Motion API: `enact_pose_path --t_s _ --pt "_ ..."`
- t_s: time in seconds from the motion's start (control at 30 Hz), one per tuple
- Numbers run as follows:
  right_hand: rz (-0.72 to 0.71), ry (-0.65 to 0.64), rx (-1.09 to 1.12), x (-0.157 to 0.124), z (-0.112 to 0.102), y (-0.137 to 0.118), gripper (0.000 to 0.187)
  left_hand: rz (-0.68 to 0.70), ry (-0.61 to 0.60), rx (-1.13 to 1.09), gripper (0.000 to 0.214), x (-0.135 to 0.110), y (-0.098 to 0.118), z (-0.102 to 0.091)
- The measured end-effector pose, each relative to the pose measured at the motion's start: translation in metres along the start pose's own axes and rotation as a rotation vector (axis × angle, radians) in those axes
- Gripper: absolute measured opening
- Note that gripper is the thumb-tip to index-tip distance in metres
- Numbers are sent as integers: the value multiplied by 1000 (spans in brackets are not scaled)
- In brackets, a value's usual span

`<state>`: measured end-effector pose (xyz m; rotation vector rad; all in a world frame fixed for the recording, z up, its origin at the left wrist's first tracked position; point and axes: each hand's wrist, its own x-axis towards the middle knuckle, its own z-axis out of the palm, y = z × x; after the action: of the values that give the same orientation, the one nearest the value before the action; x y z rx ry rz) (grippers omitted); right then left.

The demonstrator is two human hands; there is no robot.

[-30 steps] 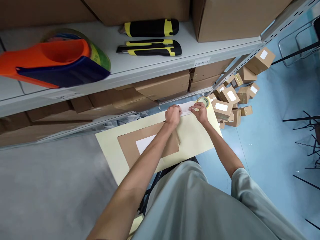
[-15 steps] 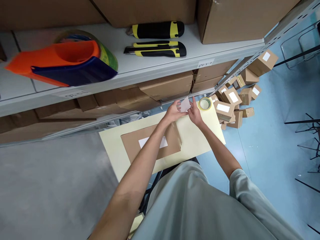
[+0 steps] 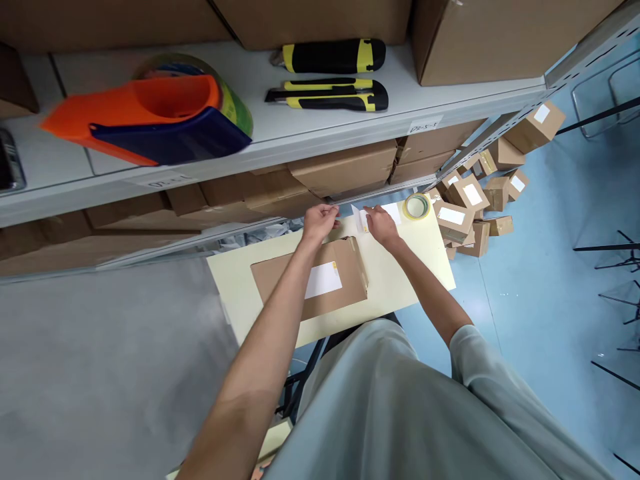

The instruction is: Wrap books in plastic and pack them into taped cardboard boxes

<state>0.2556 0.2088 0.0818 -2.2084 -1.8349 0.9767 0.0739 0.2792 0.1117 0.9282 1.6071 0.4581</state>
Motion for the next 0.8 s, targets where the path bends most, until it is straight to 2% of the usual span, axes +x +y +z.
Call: enact_pose_path --t_s 0.1,0.2,0.3,0.4,0.47,0.63,0.8 --pt "-14 -65 -157 1 4 -8 55 31 28 50 42 -3 -2 -5" --pt "-32 -65 -211 -1 10 -14 54 69 -40 163 56 -8 -1 -3" --pt "-33 -61 -208 -1 13 -15 58 119 -35 343 45 -9 1 4" --pt "-31 -58 -180 0 13 -13 58 150 86 502 24 -4 -1 6" --pt "-39 -52 -175 0 13 -10 57 139 137 558 21 1 -5 2" --pt "-70 -53 -201 -6 14 -2 61 73 129 545 24 14 -20 -12" --pt "-59 -71 -218 -4 18 -2 61 10 77 450 27 17 -32 -13"
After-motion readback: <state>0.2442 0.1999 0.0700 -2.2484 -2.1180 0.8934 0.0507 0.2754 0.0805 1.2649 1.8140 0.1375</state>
